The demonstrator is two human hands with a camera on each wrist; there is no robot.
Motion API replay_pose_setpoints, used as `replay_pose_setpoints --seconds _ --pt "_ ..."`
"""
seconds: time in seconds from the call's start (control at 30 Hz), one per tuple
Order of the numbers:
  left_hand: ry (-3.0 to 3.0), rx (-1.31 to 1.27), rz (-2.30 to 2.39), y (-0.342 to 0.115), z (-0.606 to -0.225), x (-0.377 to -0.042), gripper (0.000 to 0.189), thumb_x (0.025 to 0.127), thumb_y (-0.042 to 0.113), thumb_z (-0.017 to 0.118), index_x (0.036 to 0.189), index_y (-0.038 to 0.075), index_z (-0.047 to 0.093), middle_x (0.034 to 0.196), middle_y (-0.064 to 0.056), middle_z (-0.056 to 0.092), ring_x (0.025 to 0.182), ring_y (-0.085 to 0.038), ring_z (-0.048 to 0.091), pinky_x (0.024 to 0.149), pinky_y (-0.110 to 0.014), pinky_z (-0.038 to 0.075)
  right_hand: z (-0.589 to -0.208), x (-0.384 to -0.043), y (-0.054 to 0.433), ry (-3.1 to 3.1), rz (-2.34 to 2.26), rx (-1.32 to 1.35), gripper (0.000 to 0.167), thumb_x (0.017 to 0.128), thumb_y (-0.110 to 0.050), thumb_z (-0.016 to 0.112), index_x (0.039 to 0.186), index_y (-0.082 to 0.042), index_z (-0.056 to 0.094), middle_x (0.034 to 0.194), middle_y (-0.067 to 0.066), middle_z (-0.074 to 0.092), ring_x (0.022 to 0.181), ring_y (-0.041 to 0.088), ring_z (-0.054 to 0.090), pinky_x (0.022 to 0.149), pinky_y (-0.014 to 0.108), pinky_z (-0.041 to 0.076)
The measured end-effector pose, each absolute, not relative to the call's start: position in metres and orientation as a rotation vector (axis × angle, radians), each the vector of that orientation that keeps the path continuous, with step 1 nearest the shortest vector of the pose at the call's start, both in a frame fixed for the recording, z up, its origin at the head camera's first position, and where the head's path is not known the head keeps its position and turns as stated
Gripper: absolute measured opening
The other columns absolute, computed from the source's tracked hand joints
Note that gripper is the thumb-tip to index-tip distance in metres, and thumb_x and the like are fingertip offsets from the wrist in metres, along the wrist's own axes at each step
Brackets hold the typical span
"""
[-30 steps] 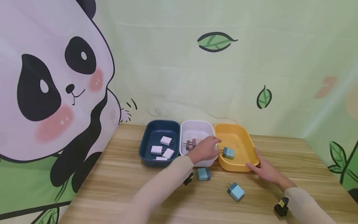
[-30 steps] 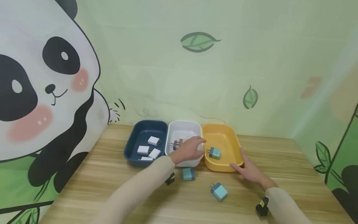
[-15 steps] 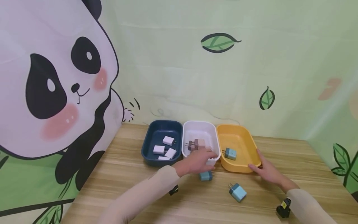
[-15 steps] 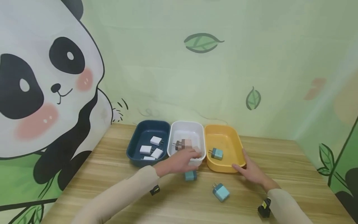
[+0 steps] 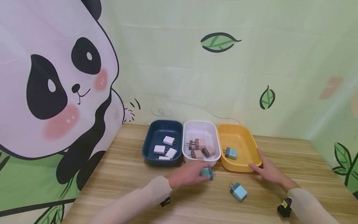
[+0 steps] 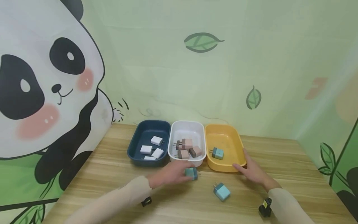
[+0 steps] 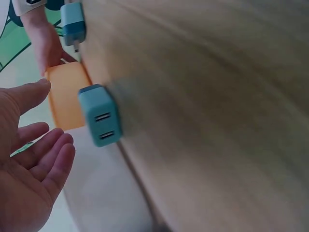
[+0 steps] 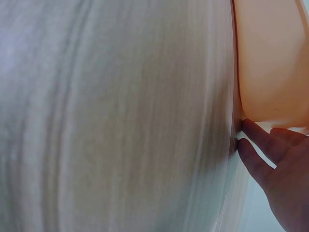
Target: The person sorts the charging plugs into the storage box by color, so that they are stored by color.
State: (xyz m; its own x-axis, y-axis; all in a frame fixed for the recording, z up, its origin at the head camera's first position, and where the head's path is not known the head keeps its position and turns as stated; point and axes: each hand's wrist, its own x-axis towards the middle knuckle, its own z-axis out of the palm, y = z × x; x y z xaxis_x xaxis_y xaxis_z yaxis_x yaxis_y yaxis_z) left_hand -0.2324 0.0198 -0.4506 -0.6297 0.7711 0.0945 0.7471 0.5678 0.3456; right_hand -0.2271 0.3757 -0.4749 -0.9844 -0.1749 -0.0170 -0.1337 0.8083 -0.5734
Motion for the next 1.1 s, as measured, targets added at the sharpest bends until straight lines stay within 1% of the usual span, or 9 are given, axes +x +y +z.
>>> replay_pose_setpoints --seconds 0.17,0.23,0.43,0.57,0.63,0.7,0.83,1.1 --pt "2.725 1.338 0.546 0.016 -0.461 -0.233 0.036 0.084 0.029 0.072 0.116 0.015 0.062 0.105 0.006 0.061 0.091 -0.005 0.055 0.08 -0.019 0.045 -0.475 -0.227 0.376 2.915 -0.928 -0.251 0.092 0.095 -0.044 0.051 0.146 0.007 -0.006 0.144 0.039 0.019 0.124 0.048 0.037 0.101 0.061 0.028" --pt "2.735 1.332 0.54 0.015 -0.464 -0.234 0.037 0.083 0.029 0.073 0.116 0.016 0.062 0.106 0.007 0.06 0.092 -0.004 0.054 0.081 -0.019 0.045 -0.476 -0.228 0.377 2.915 -0.929 -0.249 0.092 0.096 -0.045 0.051 0.147 0.007 -0.006 0.144 0.039 0.018 0.124 0.048 0.036 0.101 0.061 0.028" --pt "2.772 1.365 0.478 0.013 -0.47 -0.237 0.045 0.082 0.03 0.074 0.123 0.016 0.06 0.115 0.005 0.059 0.098 -0.006 0.052 0.086 -0.021 0.043 -0.476 -0.227 0.376 2.911 -0.933 -0.244 0.092 0.096 -0.044 0.051 0.146 0.007 -0.007 0.144 0.039 0.016 0.126 0.05 0.033 0.101 0.061 0.027" --pt "2.776 1.372 0.424 0.013 -0.471 -0.238 0.05 0.082 0.031 0.074 0.127 0.016 0.057 0.121 0.004 0.057 0.104 -0.007 0.052 0.09 -0.022 0.043 -0.476 -0.227 0.376 2.913 -0.929 -0.24 0.093 0.095 -0.045 0.051 0.147 0.007 -0.007 0.145 0.039 0.016 0.126 0.05 0.033 0.101 0.061 0.027" --pt "2.771 1.366 0.399 0.014 -0.471 -0.238 0.051 0.082 0.032 0.073 0.127 0.017 0.057 0.122 0.005 0.057 0.105 -0.007 0.052 0.091 -0.023 0.043 -0.475 -0.227 0.376 2.914 -0.925 -0.236 0.093 0.095 -0.045 0.051 0.147 0.006 -0.007 0.145 0.039 0.017 0.125 0.049 0.034 0.101 0.061 0.027" --pt "2.771 1.362 0.368 0.016 -0.471 -0.239 0.05 0.083 0.033 0.073 0.127 0.017 0.056 0.121 0.005 0.057 0.104 -0.007 0.052 0.09 -0.023 0.043 -0.475 -0.227 0.376 2.915 -0.92 -0.233 0.093 0.095 -0.046 0.051 0.147 0.006 -0.007 0.144 0.039 0.018 0.124 0.049 0.035 0.101 0.061 0.027" --pt "2.78 1.379 0.31 0.02 -0.471 -0.239 0.048 0.082 0.035 0.073 0.123 0.017 0.057 0.113 0.005 0.057 0.096 -0.006 0.053 0.086 -0.022 0.044 -0.474 -0.227 0.376 2.922 -0.902 -0.233 0.093 0.095 -0.046 0.051 0.147 0.007 -0.006 0.144 0.039 0.019 0.123 0.048 0.037 0.1 0.061 0.029" --pt "2.789 1.351 0.268 0.026 -0.465 -0.237 0.046 0.083 0.034 0.072 0.122 0.015 0.056 0.111 0.004 0.057 0.093 -0.007 0.052 0.084 -0.021 0.045 -0.474 -0.226 0.375 2.925 -0.897 -0.246 0.092 0.096 -0.045 0.05 0.147 0.005 -0.006 0.144 0.039 0.02 0.121 0.046 0.04 0.1 0.06 0.029"
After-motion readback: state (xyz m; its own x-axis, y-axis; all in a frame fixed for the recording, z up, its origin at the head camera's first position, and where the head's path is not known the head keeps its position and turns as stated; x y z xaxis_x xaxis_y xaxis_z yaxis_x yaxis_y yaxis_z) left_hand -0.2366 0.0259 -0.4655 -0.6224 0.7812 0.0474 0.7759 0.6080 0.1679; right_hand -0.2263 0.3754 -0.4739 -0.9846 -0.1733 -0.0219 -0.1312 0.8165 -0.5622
